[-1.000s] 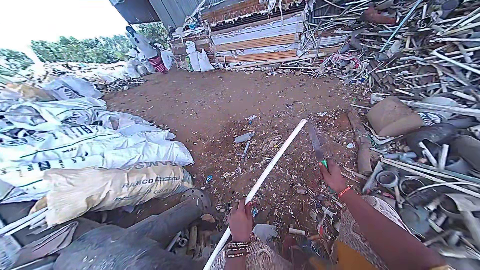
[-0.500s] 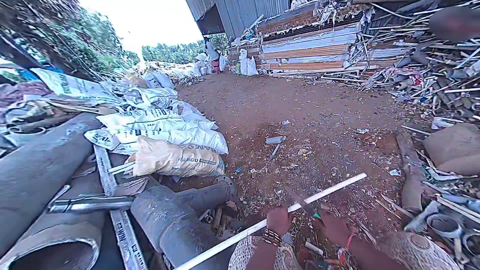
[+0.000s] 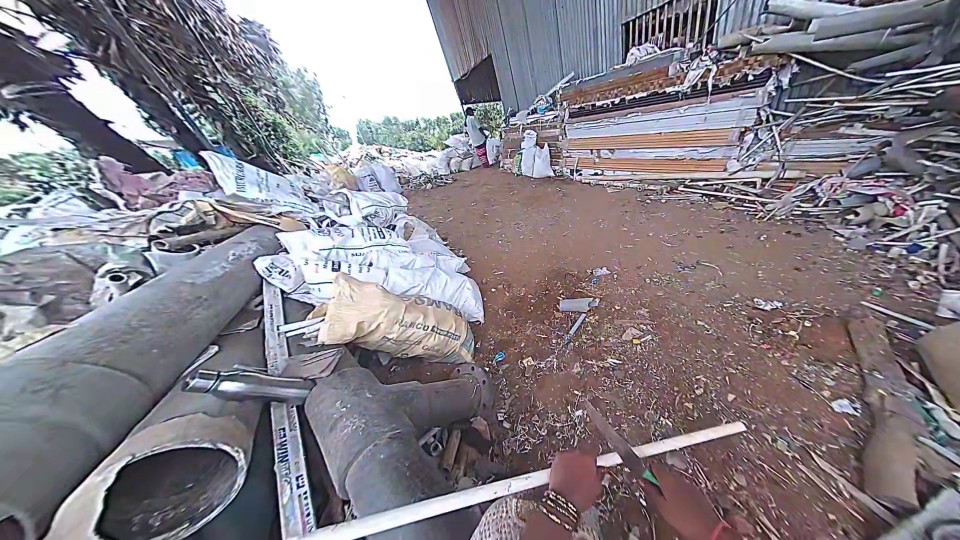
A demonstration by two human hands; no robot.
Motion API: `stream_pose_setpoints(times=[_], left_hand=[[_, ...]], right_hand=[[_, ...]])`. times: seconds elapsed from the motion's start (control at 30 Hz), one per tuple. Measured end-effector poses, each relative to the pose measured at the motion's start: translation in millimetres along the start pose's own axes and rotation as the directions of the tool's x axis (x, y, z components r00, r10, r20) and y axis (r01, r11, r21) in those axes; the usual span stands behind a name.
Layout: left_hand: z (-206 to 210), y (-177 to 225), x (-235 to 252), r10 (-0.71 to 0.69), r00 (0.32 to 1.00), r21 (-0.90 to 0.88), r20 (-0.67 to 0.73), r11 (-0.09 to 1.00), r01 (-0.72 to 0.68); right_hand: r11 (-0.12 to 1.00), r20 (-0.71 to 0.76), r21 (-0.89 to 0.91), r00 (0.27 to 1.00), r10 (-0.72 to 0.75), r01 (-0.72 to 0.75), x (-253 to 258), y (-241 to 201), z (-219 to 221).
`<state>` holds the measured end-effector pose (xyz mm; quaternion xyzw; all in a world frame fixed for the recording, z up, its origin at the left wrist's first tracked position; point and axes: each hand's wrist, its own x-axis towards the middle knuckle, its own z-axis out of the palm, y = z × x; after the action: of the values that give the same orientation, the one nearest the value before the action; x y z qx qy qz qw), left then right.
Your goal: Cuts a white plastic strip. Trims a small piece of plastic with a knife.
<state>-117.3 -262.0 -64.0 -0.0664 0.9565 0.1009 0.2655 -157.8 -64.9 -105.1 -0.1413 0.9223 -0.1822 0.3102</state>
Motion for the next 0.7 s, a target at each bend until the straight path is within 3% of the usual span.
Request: stream_pose_setpoints(times=[0.1,0.23,0.3,0.4,0.5,0.6,0.7], left_hand=[[-1,-8,-9,-0.022,1.000,-0.038,0.007,0.999,0.022],[6,-14,-6,-0.039,0.999,0.007,0.018,0.999,0.039],[7,-13,-2,-0.032,0.999,0.014,0.009,0.999,0.032],[11,-5,6,-0.009,0.999,0.015,0.035,1.000,0.008],[18,1,15,0.034,0.997,0.045,0.073,0.998,-0.037],[20,3,13,0.059,0.996,0.047,0.072,0.997,-0.062],[16,-2,5,0.058,0.997,0.007,0.045,0.998,-0.059]], right_hand=[[0.984,-0.090,0.078,0.982,0.169,-0.162,24,38,-20],[0.866,-0.210,0.366,0.876,0.434,-0.342,44,108,-45],[0.890,-0.204,0.336,0.898,0.389,-0.309,39,96,-38],[0.991,-0.030,0.042,0.992,0.125,-0.124,12,39,-11],[0.998,0.093,-0.052,0.995,-0.026,0.031,0,10,3],[0.992,0.024,0.033,0.992,0.121,-0.122,16,44,-17],[0.924,-0.106,0.183,0.927,0.359,-0.337,26,91,-36]])
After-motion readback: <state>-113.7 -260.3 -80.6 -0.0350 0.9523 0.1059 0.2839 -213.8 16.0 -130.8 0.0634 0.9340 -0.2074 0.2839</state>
